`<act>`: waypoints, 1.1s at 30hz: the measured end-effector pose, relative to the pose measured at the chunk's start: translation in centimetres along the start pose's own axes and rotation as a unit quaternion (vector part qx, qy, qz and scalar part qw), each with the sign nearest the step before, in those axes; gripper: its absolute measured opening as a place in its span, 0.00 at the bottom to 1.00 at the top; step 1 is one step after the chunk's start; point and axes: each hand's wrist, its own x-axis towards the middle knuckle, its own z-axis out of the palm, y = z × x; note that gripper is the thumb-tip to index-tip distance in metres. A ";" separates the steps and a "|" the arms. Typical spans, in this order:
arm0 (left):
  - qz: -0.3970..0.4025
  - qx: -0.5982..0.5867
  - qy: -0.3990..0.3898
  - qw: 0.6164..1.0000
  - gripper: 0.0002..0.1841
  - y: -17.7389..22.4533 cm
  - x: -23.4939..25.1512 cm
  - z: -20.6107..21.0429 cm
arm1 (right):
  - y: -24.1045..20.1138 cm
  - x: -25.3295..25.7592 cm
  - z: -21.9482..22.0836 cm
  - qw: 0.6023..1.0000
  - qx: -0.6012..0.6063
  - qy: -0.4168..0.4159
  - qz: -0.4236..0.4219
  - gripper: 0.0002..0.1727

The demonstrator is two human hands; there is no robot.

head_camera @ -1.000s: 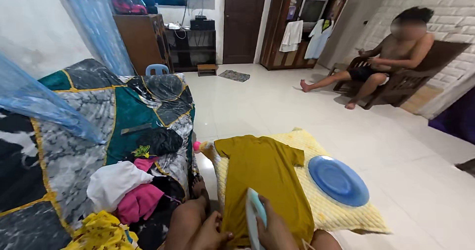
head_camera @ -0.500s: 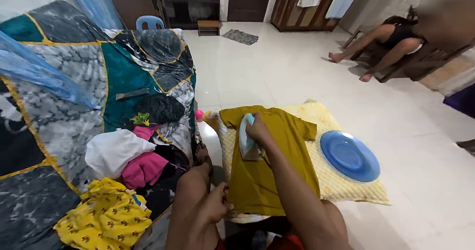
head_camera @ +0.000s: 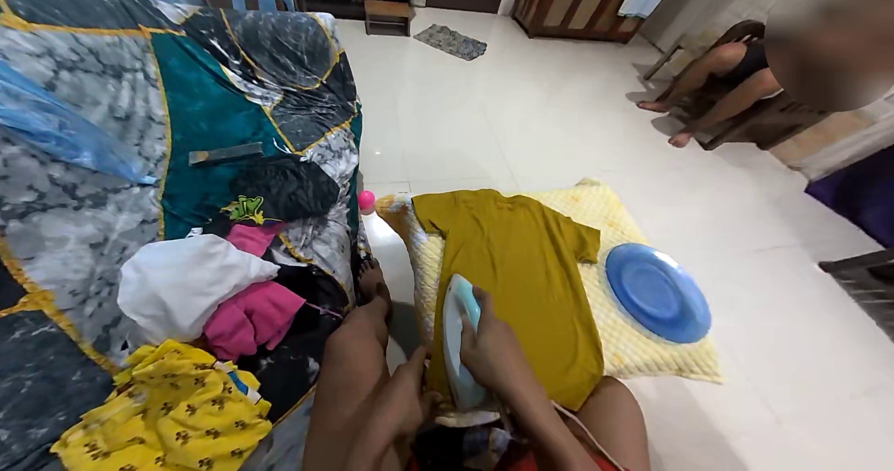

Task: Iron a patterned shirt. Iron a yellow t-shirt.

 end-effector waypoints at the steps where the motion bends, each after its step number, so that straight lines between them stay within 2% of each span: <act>1: -0.005 0.004 -0.008 1.000 0.37 0.1 0.1 0.0 | -0.4 1.5 -0.6 1.000 0.006 0.007 -0.005 0.37; 7: -0.016 0.031 -0.020 0.999 0.40 0.3 -0.2 -0.3 | -4.7 12.3 -5.0 0.998 0.023 0.054 0.007 0.38; 11: -0.050 0.060 -0.032 0.996 0.44 0.9 -0.3 -0.6 | -5.2 19.6 -7.4 0.995 0.036 0.091 0.000 0.40; 15: -0.053 0.067 -0.054 0.995 0.48 1.7 -0.1 -1.1 | -6.1 23.7 -9.6 0.995 0.031 0.090 -0.002 0.43; 18: -0.049 0.068 -0.043 0.996 0.48 1.9 -0.3 -1.1 | -5.8 24.6 -9.7 0.995 0.034 0.088 -0.009 0.43; 22: -0.025 0.052 -0.031 0.998 0.44 0.4 0.8 -0.2 | -4.1 21.8 -8.0 0.993 0.038 0.107 -0.021 0.42; 26: -0.015 0.061 -0.037 0.997 0.41 0.2 0.8 -0.2 | -2.1 14.2 -6.7 0.998 0.013 0.055 0.016 0.41; 33: -0.005 0.061 -0.002 0.998 0.43 0.2 0.2 0.3 | 3.2 0.4 -3.1 0.998 0.002 0.007 0.059 0.38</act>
